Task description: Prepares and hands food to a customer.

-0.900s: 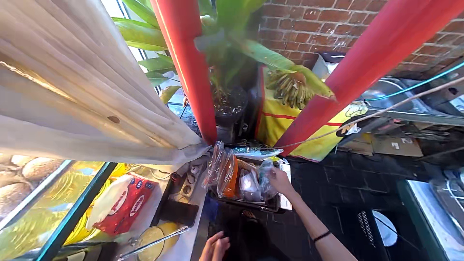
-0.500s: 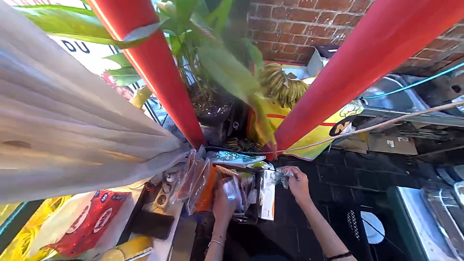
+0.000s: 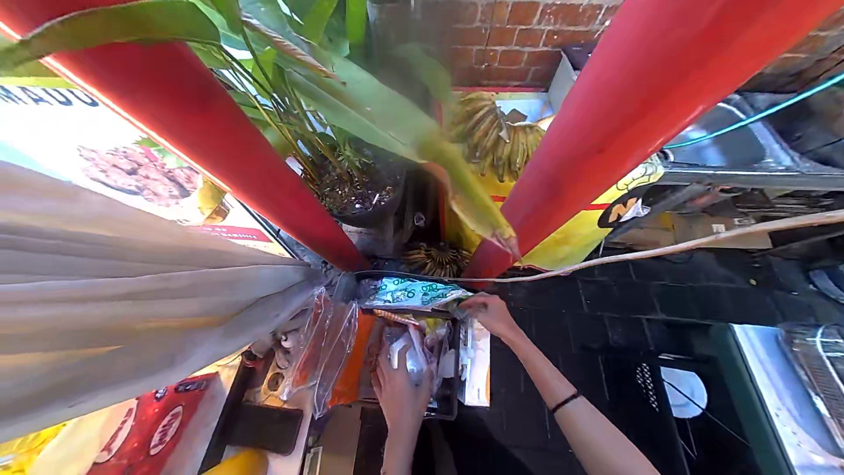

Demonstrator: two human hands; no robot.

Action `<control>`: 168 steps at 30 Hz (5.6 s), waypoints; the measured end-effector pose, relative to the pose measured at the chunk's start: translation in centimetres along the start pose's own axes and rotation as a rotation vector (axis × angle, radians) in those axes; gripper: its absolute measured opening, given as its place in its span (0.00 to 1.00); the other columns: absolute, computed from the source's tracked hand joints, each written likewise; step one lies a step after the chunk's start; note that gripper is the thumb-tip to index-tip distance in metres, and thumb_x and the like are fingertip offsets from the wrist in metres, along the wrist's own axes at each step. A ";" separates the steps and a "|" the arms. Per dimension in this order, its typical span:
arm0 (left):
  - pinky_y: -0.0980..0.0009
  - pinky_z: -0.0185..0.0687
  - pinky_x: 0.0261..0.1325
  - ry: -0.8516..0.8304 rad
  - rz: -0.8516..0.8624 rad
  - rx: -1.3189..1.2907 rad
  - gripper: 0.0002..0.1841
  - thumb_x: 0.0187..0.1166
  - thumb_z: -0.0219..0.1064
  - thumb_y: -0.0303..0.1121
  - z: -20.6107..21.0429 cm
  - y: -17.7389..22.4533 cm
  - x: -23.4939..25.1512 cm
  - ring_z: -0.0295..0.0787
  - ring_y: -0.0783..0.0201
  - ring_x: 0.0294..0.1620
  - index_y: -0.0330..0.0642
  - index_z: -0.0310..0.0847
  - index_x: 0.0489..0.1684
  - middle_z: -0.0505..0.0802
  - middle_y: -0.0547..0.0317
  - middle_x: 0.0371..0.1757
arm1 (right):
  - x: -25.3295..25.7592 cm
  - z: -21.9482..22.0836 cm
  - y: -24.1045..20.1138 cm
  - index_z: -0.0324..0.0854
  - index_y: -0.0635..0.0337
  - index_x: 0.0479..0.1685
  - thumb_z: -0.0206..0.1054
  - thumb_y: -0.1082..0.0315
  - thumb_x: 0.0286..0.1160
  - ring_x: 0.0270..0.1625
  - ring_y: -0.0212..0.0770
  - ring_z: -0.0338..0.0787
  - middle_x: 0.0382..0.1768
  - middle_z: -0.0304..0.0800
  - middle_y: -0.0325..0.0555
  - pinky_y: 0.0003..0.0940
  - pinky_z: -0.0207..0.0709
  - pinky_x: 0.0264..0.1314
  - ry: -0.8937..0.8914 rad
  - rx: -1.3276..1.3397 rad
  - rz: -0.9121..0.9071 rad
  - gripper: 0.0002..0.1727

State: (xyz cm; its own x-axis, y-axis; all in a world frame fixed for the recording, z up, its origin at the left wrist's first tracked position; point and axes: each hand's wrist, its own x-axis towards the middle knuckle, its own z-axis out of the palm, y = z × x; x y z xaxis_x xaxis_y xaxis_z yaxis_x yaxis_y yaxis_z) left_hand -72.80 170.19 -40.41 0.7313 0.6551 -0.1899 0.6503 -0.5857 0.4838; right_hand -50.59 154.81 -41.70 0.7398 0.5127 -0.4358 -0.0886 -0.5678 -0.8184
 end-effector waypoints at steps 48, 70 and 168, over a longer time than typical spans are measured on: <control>0.44 0.75 0.73 -0.299 -0.552 -0.405 0.27 0.73 0.73 0.39 -1.5 -5.2 4.9 0.83 0.42 0.70 0.31 0.80 0.68 0.87 0.34 0.66 | -1.5 10.7 -4.8 0.76 0.66 0.74 0.67 0.72 0.72 0.71 0.62 0.84 0.65 0.86 0.65 0.62 0.73 0.76 -0.627 -0.711 -0.006 0.27; 0.59 0.91 0.48 -0.055 -1.087 -1.549 0.23 0.92 0.56 0.39 -0.1 -0.4 1.2 0.92 0.51 0.47 0.25 0.67 0.72 0.87 0.34 0.57 | -3.6 12.8 -5.2 0.79 0.69 0.73 0.75 0.69 0.71 0.62 0.45 0.92 0.63 0.89 0.59 0.41 0.85 0.70 -0.358 0.140 0.083 0.29; 0.67 0.91 0.36 2.626 -0.791 -1.171 0.08 0.69 0.72 0.17 -11.3 -7.4 -75.0 0.91 0.65 0.30 0.32 0.80 0.41 0.93 0.54 0.30 | -76.0 38.6 -5.3 0.90 0.62 0.48 0.77 0.65 0.73 0.36 0.35 0.95 0.38 0.95 0.42 0.35 0.92 0.37 -2.225 -0.297 -1.059 0.11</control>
State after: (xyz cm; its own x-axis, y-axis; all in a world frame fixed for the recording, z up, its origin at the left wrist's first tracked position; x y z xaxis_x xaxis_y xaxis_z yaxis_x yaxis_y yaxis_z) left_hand -134.77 130.77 -20.10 -0.9584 -0.0505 -0.2810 -0.2202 -0.4956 0.8402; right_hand -132.07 143.71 -18.69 -0.9869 0.0598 0.1497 -0.1296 0.2584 -0.9573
